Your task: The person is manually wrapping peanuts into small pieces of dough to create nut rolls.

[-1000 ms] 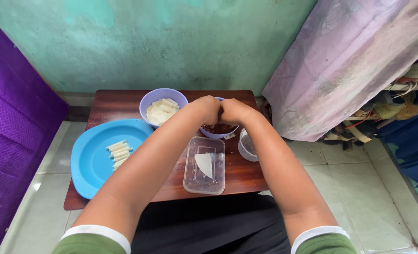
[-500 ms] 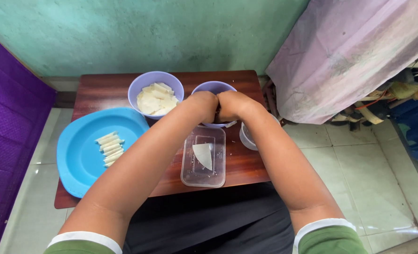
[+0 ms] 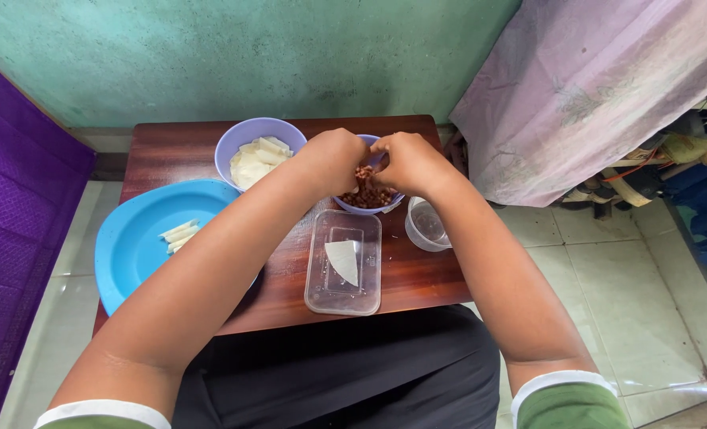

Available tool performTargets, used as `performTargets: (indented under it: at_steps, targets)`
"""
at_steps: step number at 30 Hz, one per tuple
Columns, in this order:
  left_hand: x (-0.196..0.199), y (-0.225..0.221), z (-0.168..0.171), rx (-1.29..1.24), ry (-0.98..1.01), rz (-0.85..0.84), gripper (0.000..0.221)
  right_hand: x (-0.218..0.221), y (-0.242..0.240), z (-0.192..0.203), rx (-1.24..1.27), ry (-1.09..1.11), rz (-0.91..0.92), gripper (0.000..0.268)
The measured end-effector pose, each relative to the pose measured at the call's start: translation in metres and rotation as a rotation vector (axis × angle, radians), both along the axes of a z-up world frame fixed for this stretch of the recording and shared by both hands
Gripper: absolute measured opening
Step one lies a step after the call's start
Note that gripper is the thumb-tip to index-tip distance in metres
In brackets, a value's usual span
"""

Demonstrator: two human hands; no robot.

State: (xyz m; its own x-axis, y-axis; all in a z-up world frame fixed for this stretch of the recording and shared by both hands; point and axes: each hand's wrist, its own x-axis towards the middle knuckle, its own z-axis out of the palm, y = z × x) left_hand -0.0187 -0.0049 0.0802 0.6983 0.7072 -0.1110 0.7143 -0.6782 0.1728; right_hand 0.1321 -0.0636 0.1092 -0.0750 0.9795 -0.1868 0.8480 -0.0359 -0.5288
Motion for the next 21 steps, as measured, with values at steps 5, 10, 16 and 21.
performTargets:
  at_steps: [5, 10, 16, 21]
  targets:
    - [0.006, 0.017, -0.058, 0.074, 0.050, -0.038, 0.018, 0.013, 0.025, -0.057, 0.059, -0.214, 0.101, 0.025]
    - [0.006, 0.009, -0.051, 0.052, 0.059, 0.005, 0.013, 0.010, 0.017, -0.054, 0.099, -0.189, 0.119, 0.025]
    - [-0.002, -0.008, -0.008, 0.050, -0.040, 0.012, 0.019, 0.012, 0.008, -0.028, 0.160, -0.103, 0.101, 0.016]
    - [0.006, -0.001, -0.054, 0.088, -0.029, -0.029, 0.011, 0.001, 0.025, -0.082, 0.226, -0.254, 0.088, 0.018]
